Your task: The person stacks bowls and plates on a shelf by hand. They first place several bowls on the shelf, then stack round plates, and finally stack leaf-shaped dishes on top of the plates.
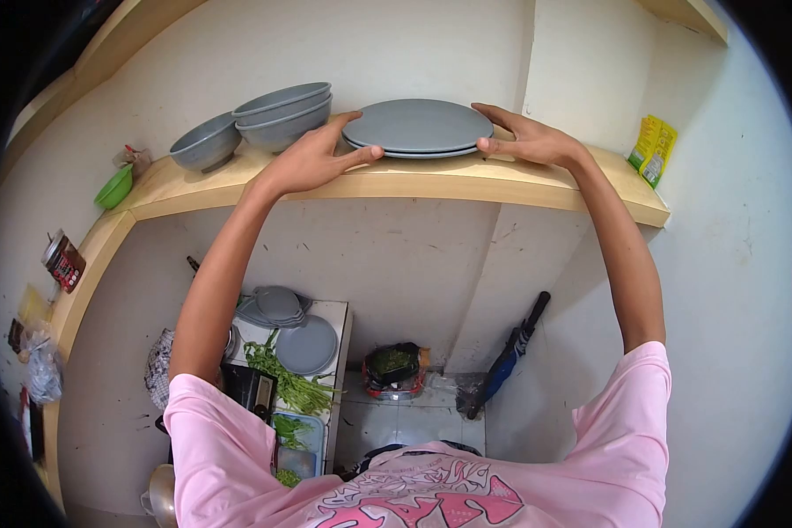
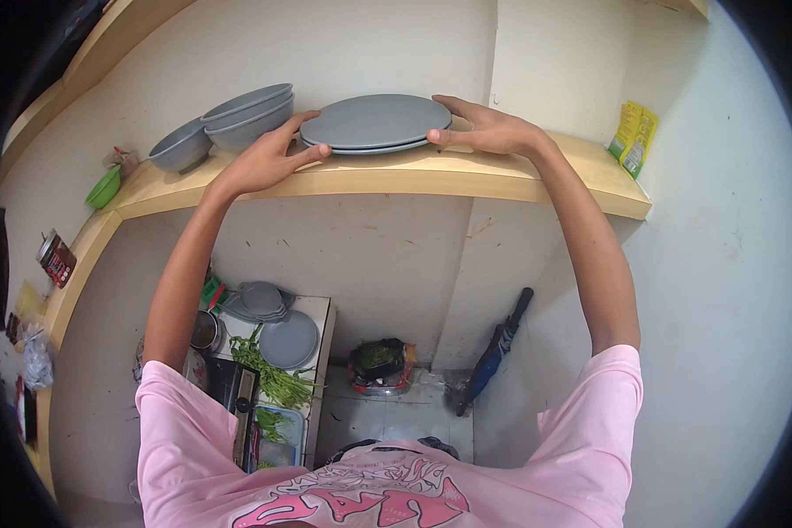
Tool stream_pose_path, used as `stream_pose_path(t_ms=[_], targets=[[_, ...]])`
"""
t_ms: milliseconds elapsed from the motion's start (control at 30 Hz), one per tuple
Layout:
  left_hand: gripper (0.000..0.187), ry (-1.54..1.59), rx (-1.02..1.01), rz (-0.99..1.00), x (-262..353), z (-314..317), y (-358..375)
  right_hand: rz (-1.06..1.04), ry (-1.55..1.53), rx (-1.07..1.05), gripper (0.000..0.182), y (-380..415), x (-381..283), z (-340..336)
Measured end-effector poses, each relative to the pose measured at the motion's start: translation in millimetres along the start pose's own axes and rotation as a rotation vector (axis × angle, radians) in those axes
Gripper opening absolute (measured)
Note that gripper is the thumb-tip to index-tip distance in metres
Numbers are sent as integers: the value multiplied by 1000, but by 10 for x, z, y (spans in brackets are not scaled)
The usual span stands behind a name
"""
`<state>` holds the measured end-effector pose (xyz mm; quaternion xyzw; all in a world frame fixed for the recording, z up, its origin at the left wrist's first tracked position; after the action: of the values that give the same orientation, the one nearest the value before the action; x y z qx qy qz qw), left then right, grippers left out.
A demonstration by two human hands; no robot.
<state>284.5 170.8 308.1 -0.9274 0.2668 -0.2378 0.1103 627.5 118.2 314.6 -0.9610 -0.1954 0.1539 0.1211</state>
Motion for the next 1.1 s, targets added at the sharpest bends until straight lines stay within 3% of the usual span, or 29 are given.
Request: stream_pose_path(t_ms=[167,300,400,533,600,767,900,933,1100], targets=[[97,67,75,17,78,-115,298,-39,49,114,116,201,-197,-90],[69,314,292,183,-8,-97,925,-245,96,700,71,565,-869,-9],[48,656,342,216,-362,120,1504,-456,-161,939,41,826,-1310,545],[41,828,358,-106,-1248,684,2105,-410,-278,653,35,898,-1781,1673],[37,847,330,-343,-1816,1060,2446,-292,-469,521,33,857,-1784,2396],[29,801,254,-688,-2859,1851,3437,-88,-681,228,28,1045,-1917,3945],[32,809,133,-814,-3285,2235,4149,100,-816,-6,28,1250,-2238,4622],[32,811,109,-838,-3343,2301,4299,43,-782,1,29,1300,-2242,4861],[37,805,4,-941,-3552,2559,4715,142,-857,-95,28,1475,-2337,5510]])
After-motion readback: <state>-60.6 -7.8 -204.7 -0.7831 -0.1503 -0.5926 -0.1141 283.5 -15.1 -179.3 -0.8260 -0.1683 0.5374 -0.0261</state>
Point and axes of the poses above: each hand's wrist, its own y-axis away from the middle knuckle, its own z-axis out of the palm, x = y × z, the point moved 4 cm from there along -y, towards the middle knuckle, and after that the axes turned 11 degrees about -z, right-handed, at the moved point
